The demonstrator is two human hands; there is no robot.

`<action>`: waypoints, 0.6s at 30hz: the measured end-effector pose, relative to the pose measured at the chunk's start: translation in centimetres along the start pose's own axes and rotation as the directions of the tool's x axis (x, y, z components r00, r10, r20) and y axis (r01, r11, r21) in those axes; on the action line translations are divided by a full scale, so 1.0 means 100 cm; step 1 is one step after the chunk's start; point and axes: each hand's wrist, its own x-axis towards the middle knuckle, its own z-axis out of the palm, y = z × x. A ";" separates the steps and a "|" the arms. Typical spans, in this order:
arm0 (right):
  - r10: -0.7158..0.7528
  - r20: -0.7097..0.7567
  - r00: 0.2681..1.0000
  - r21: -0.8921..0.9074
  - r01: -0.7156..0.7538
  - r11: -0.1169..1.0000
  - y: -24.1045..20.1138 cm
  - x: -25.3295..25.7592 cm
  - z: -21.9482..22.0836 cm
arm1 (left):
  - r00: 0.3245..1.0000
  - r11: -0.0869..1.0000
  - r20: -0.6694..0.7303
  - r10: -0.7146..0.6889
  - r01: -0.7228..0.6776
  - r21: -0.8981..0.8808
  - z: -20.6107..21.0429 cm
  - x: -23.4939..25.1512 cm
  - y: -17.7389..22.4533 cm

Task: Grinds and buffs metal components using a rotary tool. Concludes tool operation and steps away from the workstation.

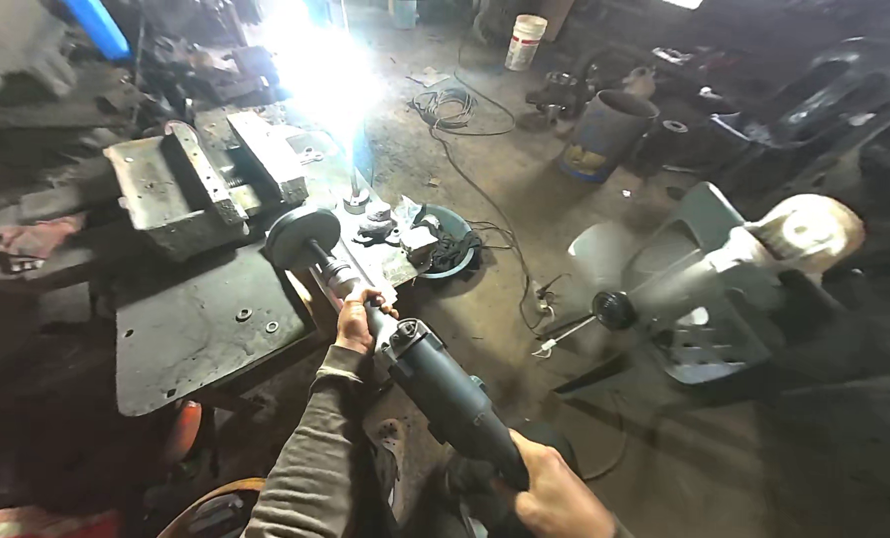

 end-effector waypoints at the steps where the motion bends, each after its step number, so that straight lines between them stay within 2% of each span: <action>1: 0.010 0.011 1.000 -0.008 -0.010 1.000 0.000 0.000 0.000 | 1.000 1.000 -0.011 -0.006 0.006 -0.010 -0.001 -0.001 0.000; 9: 0.016 -0.039 0.999 -0.024 -0.017 1.000 0.002 -0.003 -0.002 | 1.000 1.000 0.000 -0.018 0.018 -0.010 0.009 0.002 -0.004; 18: 0.049 -0.162 0.986 0.068 -0.039 0.997 0.013 -0.005 0.001 | 0.989 0.987 0.043 -0.145 0.141 0.072 0.032 0.023 -0.027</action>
